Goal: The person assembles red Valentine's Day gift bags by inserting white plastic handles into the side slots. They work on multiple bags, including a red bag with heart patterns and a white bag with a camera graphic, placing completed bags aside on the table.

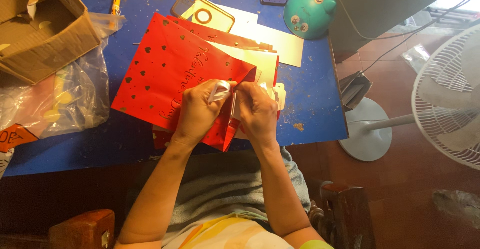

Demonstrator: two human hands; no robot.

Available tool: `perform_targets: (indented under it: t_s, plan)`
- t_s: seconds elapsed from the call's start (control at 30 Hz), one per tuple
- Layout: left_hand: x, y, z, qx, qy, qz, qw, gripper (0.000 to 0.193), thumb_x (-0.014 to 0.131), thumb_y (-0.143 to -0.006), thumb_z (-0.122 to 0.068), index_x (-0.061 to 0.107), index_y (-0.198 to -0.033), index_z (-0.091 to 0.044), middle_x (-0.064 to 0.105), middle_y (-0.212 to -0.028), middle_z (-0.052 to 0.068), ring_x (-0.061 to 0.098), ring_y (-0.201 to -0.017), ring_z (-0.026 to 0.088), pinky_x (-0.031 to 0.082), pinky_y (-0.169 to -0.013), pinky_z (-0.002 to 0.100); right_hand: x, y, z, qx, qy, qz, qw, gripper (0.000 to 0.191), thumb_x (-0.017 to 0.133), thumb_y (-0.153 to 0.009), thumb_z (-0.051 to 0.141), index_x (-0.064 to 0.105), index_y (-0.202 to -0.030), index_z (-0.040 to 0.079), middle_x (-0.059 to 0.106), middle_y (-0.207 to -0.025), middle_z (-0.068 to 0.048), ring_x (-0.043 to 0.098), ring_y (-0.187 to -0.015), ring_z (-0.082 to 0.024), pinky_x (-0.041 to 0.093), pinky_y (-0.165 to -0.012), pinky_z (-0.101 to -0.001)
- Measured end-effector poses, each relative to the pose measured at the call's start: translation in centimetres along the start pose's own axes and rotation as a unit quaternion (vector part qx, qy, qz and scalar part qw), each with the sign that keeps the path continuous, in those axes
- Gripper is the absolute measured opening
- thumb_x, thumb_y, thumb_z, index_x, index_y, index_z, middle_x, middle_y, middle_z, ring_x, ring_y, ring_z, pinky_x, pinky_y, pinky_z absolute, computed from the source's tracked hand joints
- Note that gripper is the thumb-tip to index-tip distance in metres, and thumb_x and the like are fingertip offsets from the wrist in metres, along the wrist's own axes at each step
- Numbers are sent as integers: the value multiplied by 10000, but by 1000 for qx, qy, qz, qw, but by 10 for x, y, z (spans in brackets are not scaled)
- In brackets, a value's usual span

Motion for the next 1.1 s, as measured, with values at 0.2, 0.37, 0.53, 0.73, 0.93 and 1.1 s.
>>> perform_targets:
  t_s: [0.2, 0.37, 0.53, 0.73, 0.93, 1.1]
  plan:
    - [1, 2, 0, 7, -6, 0, 1000, 216, 689, -917, -37, 757, -1121, -59, 776, -966, 107, 764, -851, 168, 582, -740, 297, -2, 2, 0, 3, 14, 0, 1000, 56, 658, -968, 34, 687, -1016, 39, 711, -895, -103, 712, -795, -227, 546, -732, -336]
    - [3, 1, 8, -26, -24, -16, 999, 162, 747, -907, -98, 727, -1049, -22, 765, -908, 131, 773, -820, 192, 575, -717, 308, -3, 5, 7, -58, 36, -31, 997, 110, 672, -916, 7, 657, -1018, 47, 693, -918, -106, 699, -838, -244, 544, -762, -342]
    - [3, 1, 4, 25, -21, -41, 999, 184, 745, -911, -96, 703, -1064, -3, 759, -966, 144, 768, -879, 241, 579, -749, 324, 1, 6, -15, 39, -10, 6, 999, 147, 654, -928, -23, 691, -1042, 63, 708, -863, -73, 696, -773, -167, 532, -735, -305]
    - [4, 2, 9, 12, -38, -29, 999, 135, 744, -927, -92, 720, -1025, -3, 747, -917, 145, 765, -827, 265, 568, -716, 354, 0, 5, -23, 55, -80, -3, 995, 191, 600, -916, -28, 688, -1059, 62, 756, -944, -53, 746, -894, -135, 559, -814, -272]
    - [7, 1, 17, -19, 28, -30, 999, 72, 634, -977, -15, 643, -1047, 2, 784, -918, 118, 810, -899, 187, 651, -750, 289, 2, 6, -19, 17, 15, 1, 1000, 121, 699, -936, 47, 718, -1055, 58, 750, -940, -84, 727, -840, -165, 548, -769, -293]
    - [7, 0, 23, -40, 139, -34, 989, 69, 591, -1005, -21, 606, -1072, -21, 771, -1015, 79, 790, -900, 162, 679, -750, 282, 1, 6, -16, -3, -26, -10, 1000, 128, 651, -960, 35, 705, -1074, 55, 758, -970, -70, 734, -869, -152, 562, -782, -295]
Point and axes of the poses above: each hand's wrist, its own y-axis away from the middle knuckle, its own x-axis out of the palm, z = x × y, the point moved 8 cm from there along -y, towards the middle knuckle
